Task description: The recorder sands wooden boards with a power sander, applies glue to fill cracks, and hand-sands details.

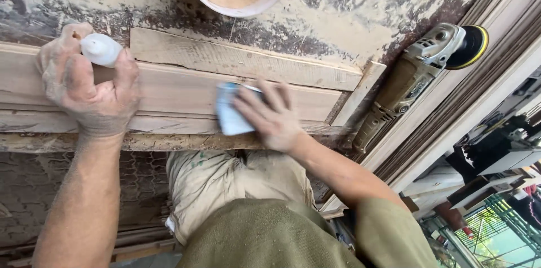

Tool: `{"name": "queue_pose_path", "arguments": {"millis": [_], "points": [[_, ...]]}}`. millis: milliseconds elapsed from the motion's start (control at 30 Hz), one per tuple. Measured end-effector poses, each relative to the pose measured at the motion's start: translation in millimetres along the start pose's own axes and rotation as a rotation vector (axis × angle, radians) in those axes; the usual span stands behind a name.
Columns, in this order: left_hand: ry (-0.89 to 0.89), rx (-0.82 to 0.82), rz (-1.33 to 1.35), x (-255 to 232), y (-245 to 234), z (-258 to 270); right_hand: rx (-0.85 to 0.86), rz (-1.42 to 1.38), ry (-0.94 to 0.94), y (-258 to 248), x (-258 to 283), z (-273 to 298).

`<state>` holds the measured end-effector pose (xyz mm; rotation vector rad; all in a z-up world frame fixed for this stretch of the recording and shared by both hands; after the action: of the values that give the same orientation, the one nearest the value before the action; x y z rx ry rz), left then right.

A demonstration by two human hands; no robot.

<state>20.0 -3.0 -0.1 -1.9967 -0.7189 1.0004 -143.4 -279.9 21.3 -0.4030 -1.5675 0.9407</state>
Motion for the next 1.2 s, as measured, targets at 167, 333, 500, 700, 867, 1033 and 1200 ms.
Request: {"name": "queue_pose_path", "arguments": {"millis": [167,333,500,700,867,1033,1200], "points": [[-0.140,0.016,0.059,-6,-3,-4,-0.062,0.253,0.150,-3,-12,51],[-0.069,0.009,0.059,-5,-10,0,0.072,0.046,0.119,26,40,-51],[-0.153,0.034,0.174,-31,-30,9,0.069,0.136,0.170,-3,-9,21],[-0.284,0.055,0.313,-90,-45,42,-0.023,0.236,0.127,19,-32,65],[-0.385,0.230,0.215,-133,-48,48,0.000,0.039,0.085,24,26,-15],[-0.287,0.259,0.079,-152,3,95,-0.137,0.195,0.156,0,-68,96],[-0.218,0.288,0.054,-178,21,82,-0.314,0.337,0.187,-56,-92,126]]}}
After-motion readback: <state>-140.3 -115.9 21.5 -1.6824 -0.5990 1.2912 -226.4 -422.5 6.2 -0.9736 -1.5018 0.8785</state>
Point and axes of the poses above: each hand's wrist, its own z-axis away from the middle knuckle, its own y-axis out of the palm, x = y × z, the point moved 2 cm from there along -z, towards the middle knuckle, and after that the axes turned 9 degrees about -z, right-handed, at the moved point
